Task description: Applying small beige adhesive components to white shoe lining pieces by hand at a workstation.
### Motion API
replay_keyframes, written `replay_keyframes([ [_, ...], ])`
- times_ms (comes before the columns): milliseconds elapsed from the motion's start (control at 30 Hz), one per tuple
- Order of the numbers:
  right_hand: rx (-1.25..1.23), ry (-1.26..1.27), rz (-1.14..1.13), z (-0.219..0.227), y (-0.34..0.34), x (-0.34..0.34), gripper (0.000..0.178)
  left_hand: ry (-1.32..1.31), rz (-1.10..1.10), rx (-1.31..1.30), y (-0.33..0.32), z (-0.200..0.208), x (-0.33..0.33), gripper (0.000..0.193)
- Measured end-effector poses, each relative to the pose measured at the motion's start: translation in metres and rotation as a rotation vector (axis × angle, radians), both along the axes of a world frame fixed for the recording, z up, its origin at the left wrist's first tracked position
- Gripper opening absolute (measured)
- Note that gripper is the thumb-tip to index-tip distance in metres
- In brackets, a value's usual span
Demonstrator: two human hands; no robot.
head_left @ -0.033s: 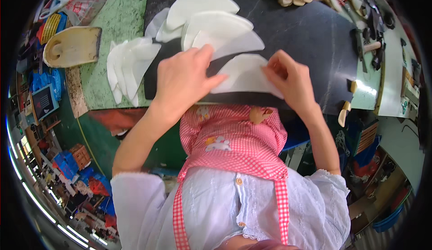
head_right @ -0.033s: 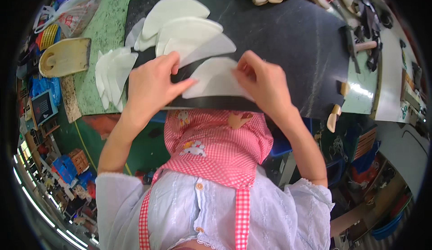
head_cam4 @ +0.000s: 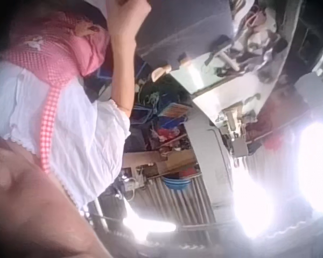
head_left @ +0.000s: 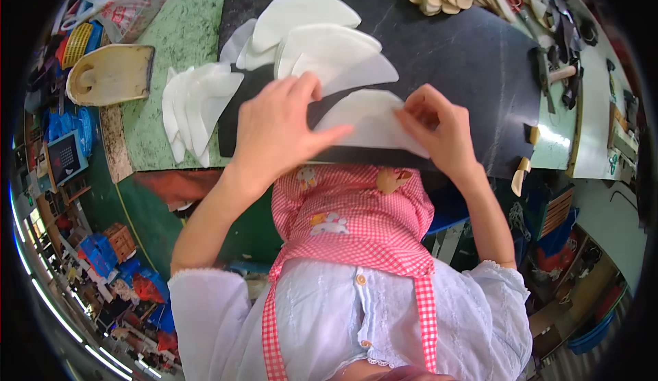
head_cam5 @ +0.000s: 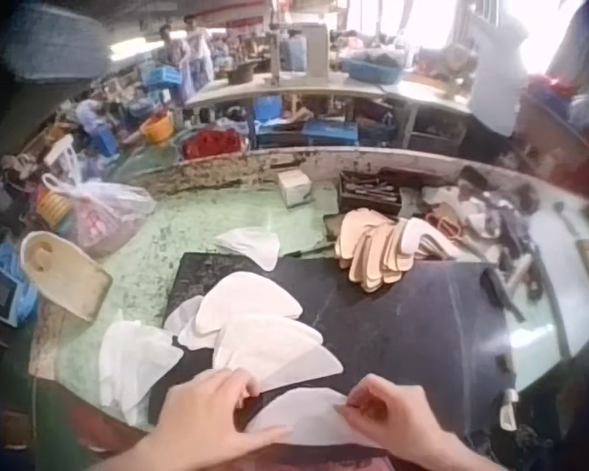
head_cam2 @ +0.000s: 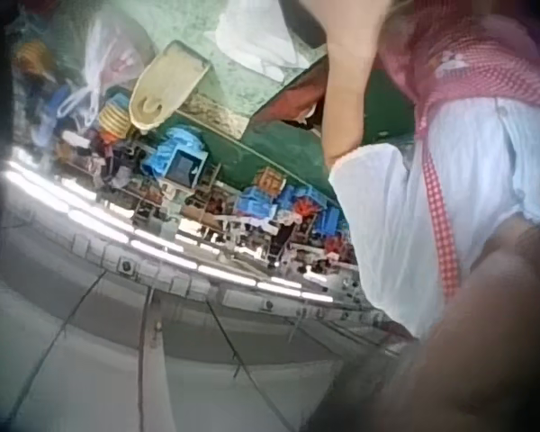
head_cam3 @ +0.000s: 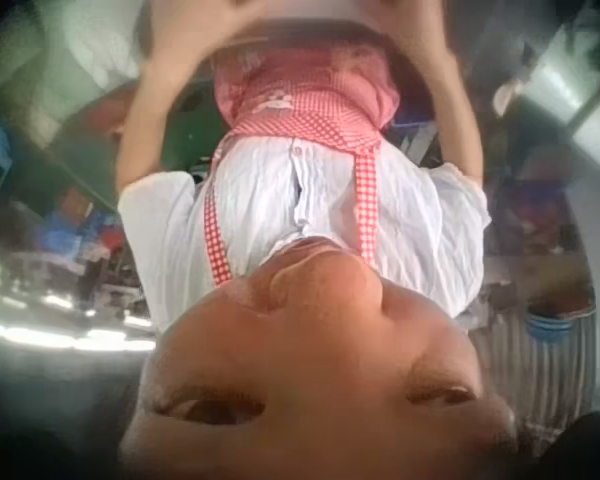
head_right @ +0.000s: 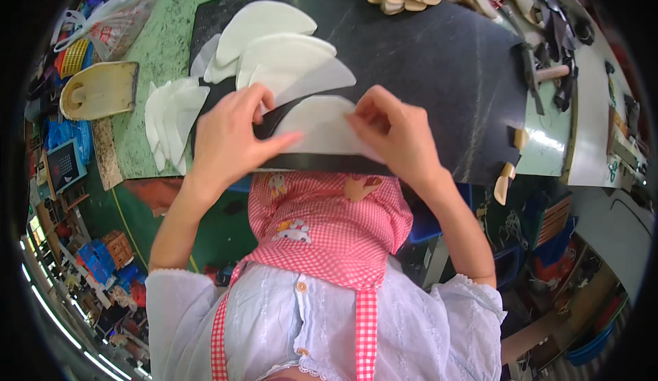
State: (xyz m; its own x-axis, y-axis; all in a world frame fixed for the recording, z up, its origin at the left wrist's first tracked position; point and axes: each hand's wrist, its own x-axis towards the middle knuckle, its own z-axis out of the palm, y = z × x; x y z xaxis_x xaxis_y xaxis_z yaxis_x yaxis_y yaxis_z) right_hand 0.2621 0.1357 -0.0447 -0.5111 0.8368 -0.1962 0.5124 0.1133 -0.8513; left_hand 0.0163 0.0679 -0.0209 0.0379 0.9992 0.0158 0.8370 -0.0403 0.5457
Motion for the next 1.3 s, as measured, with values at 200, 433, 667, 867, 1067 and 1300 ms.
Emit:
replay_keyframes([
  [200,-0.428,0.471,0.103,0.038,0.033,-0.004,0.025,-0.801,0.523,-0.128,-0.06,-0.009,-0.054,0.022],
  [433,0.954,-0.315,-0.13,-0.037,0.246,0.07,0.068,0.442,0.461,0.34,-0.039,-0.007,-0.092,0.033],
  [667,0.97,-0.402,-0.133,0.003,0.23,0.088,0.037,0.11,-0.193,0.189,-0.013,-0.034,0.02,0.061],
  [867,0.641,0.04,0.006,-0.016,0.15,0.111,0.019,0.183,-0.272,0.138,-0.018,-0.046,0.024,0.073],
  [1067,0.717,-0.152,-0.163,-0.017,0.143,0.126,0.027,0.202,-0.314,0.111,-0.029,-0.048,0.031,0.07],
  [1300,0.729,-0.385,0.074,0.014,0.094,0.093,0.066,0.139,-0.318,0.057,-0.055,-0.048,0.04,0.071],
])
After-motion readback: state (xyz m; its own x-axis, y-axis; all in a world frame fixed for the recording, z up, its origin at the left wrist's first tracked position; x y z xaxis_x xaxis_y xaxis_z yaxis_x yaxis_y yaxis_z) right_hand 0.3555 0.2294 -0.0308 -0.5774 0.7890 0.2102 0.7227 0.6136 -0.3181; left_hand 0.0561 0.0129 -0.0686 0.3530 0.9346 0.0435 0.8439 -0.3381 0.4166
